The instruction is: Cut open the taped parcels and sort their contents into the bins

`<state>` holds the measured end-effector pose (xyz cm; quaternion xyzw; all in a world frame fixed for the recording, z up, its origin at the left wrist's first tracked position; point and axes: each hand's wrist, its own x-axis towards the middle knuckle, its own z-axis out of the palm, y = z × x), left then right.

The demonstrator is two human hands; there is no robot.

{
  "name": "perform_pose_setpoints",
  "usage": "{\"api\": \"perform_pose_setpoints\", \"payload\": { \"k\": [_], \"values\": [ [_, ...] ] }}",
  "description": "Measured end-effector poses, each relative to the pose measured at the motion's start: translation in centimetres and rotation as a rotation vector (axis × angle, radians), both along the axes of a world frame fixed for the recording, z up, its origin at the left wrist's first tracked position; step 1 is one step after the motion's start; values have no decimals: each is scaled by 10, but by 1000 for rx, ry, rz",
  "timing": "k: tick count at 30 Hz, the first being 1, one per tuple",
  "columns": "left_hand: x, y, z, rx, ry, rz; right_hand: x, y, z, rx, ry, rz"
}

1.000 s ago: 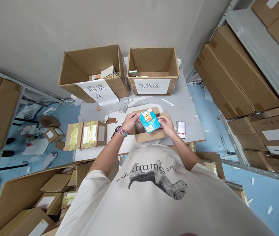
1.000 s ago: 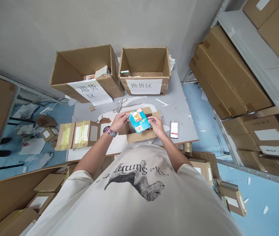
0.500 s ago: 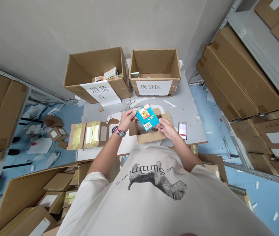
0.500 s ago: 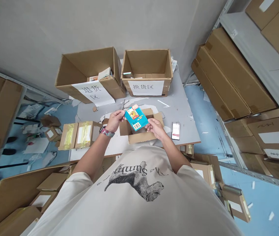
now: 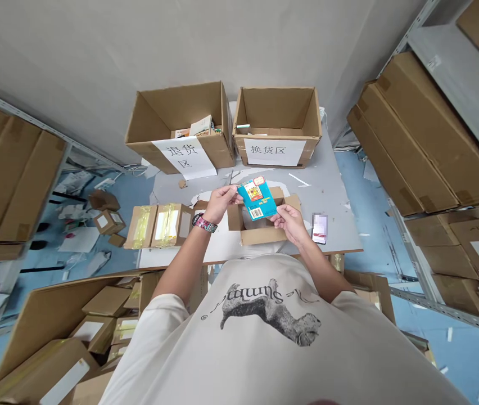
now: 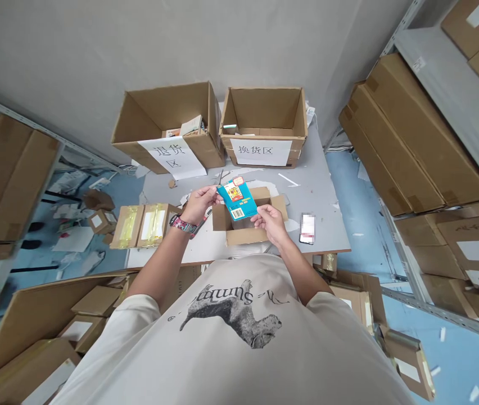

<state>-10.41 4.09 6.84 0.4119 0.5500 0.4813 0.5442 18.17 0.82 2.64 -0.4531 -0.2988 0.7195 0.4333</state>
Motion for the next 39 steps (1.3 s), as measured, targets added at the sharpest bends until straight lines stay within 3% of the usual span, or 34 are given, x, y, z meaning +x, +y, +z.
{"api": "perform_pose_setpoints", "payload": {
  "k": [9,21,26,31,39],
  "values": [
    [-7,-7,5,19,32,-3,-3,-7,-2,6,-53,69],
    [-5,-12,4,30,20,-4,-6,-16,2,195,-135,-75],
    [-4,-7,1,-26,-39,-16,-9,-20,-4,140,-116,-35],
    [-6,0,1,-78,-89,-28,-17,-28,-7,37,-44,90],
    [-12,9,0,-168,-23,-76,-26,-49,-13,-84,43,137]
  ]
}}
